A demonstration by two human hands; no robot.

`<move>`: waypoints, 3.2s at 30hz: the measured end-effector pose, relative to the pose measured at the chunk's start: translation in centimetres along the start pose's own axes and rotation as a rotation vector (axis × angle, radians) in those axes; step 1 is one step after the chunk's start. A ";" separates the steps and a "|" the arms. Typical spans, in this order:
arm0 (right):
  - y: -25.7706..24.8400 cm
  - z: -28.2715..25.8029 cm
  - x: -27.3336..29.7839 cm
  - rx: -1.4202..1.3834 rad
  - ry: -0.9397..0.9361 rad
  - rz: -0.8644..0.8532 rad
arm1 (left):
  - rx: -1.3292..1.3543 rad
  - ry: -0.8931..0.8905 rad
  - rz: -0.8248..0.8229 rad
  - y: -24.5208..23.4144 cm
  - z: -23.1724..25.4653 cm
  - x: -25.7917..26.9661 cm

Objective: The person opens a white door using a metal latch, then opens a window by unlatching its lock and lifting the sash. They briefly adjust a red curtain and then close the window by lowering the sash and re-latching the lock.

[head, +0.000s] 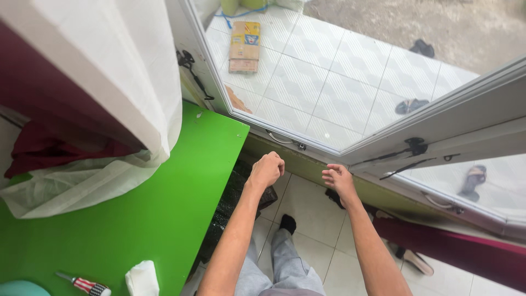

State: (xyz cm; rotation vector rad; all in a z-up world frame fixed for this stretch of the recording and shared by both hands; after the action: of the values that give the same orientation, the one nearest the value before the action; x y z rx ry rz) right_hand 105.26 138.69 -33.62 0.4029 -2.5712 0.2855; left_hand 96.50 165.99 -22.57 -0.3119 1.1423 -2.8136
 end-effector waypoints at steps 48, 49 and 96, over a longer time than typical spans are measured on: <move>8.6 13.7 -17.3 -0.377 0.101 0.228 | -0.375 0.141 0.147 12.6 -11.1 -13.4; 8.9 13.6 -17.1 -0.359 0.101 0.225 | -0.374 0.140 0.152 12.6 -11.2 -13.3; 0.9 1.7 -9.1 -0.372 -0.162 0.409 | -0.398 0.115 -0.086 12.6 -11.1 -12.5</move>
State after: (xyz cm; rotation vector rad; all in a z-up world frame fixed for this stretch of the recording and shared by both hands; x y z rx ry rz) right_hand 111.72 141.11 -39.90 -0.2482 -2.7699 -0.0923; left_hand 106.32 166.50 -41.10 -0.2316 1.7559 -2.6848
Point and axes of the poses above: each hand's wrist, its own x-axis away from the middle knuckle, its own y-axis out of the palm, z = x × y, the point moved 10 cm from there along -x, towards the middle knuckle, and after that the axes turned 1 degree about z, right-handed, at the moved point
